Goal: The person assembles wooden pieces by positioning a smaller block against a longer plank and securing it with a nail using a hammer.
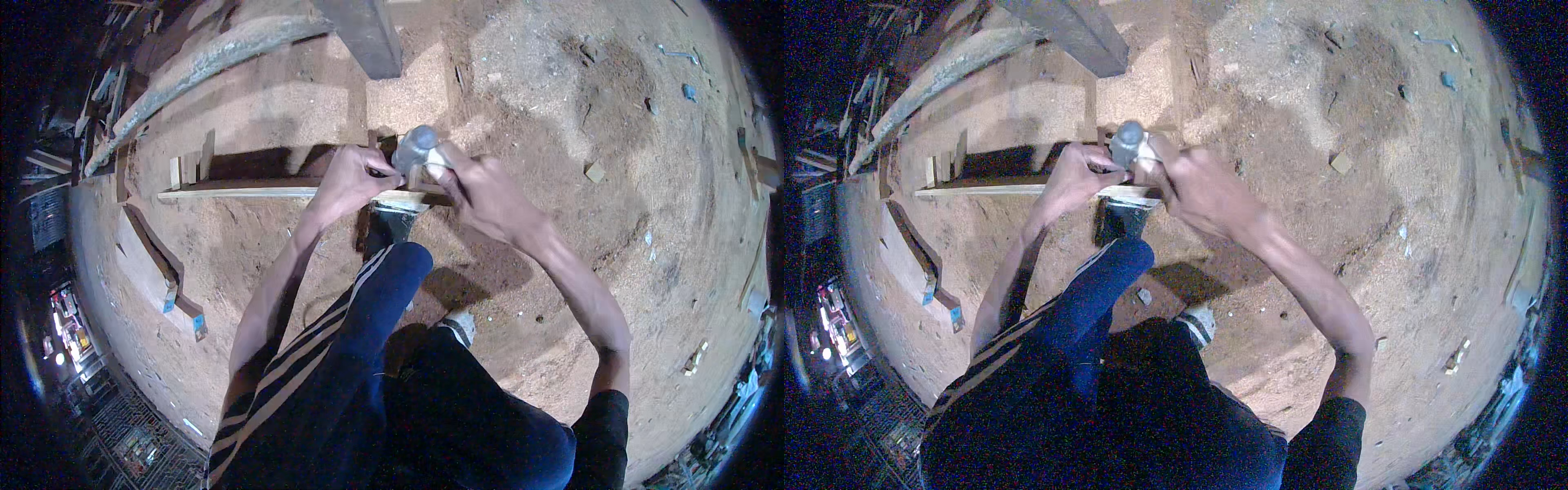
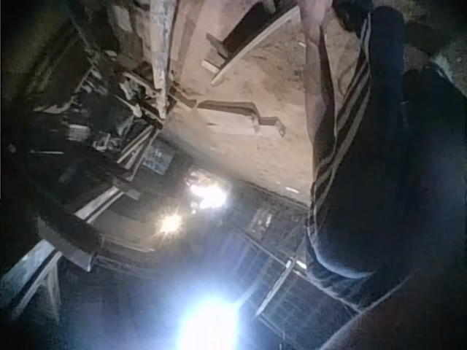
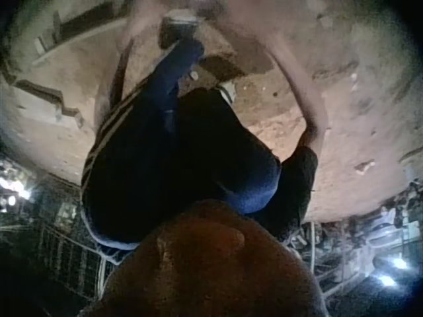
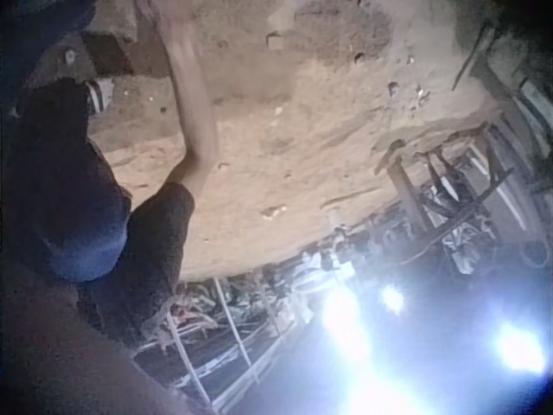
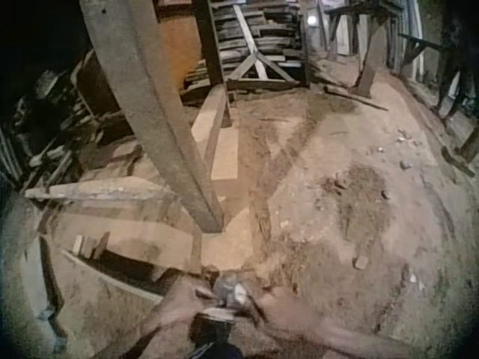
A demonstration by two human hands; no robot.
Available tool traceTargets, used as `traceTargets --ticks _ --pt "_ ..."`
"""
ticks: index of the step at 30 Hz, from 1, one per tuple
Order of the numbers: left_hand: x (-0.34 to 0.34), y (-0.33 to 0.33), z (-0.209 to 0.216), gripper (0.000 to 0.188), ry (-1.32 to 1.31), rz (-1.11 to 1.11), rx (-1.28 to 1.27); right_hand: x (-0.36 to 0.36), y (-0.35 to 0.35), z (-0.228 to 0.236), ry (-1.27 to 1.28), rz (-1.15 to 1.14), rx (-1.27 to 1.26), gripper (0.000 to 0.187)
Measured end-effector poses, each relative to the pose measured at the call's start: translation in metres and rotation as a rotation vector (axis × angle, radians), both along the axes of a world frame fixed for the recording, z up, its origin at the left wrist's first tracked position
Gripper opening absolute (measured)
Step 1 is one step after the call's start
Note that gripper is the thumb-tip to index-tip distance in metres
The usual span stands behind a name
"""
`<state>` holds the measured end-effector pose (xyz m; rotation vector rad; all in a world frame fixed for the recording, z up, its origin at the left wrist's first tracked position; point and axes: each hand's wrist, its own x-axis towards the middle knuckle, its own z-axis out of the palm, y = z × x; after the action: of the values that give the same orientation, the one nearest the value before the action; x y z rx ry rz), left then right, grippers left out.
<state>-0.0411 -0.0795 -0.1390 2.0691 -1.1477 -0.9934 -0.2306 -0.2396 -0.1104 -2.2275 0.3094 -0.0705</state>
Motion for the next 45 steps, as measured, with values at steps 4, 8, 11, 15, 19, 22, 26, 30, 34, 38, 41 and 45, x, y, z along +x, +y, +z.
traceTargets --ticks 4,8,11,15,19,22,26,30,34,38,41,45 --pt "0.001 0.001 -0.011 0.019 0.046 0.040 -0.050 0.000 0.000 0.004 -0.029 -0.007 0.028 0.032" --pt "0.005 0.003 -0.008 0.020 0.043 0.026 -0.028 0.004 -0.005 0.006 -0.003 0.085 -0.006 0.031" --pt "0.004 0.001 -0.010 0.020 0.051 0.021 -0.033 0.003 -0.004 0.010 0.008 0.026 0.040 0.030" --pt "0.005 0.001 -0.003 0.021 0.051 0.019 0.024 0.004 -0.005 0.010 0.065 0.081 -0.005 0.030" --pt "0.005 0.003 -0.009 0.021 0.065 0.020 -0.011 0.005 -0.001 0.010 -0.018 -0.011 0.036 0.032" --pt "0.006 0.003 -0.009 0.022 0.054 0.013 0.004 0.005 -0.005 0.014 0.072 0.112 -0.086 0.035" --pt "0.010 0.002 -0.006 0.026 0.059 0.007 0.050 0.011 -0.008 0.008 -0.030 0.075 -0.025 0.038" --pt "0.015 0.003 -0.009 0.027 0.119 0.045 0.112 0.009 -0.004 0.005 -0.067 0.104 -0.121 0.035" --pt "0.017 0.002 -0.006 0.031 0.124 -0.025 0.099 0.014 -0.010 0.007 0.031 0.115 -0.038 0.039" --pt "0.015 0.006 -0.009 0.029 0.049 0.024 0.075 0.030 -0.004 0.034 0.184 0.171 -0.009 0.032" --pt "0.013 0.005 -0.004 0.029 0.056 0.010 0.105 0.032 -0.008 0.034 0.219 0.197 -0.076 0.029" --pt "0.017 0.007 -0.006 0.029 0.087 -0.019 0.020 0.032 -0.005 0.038 0.260 0.191 -0.103 0.028"
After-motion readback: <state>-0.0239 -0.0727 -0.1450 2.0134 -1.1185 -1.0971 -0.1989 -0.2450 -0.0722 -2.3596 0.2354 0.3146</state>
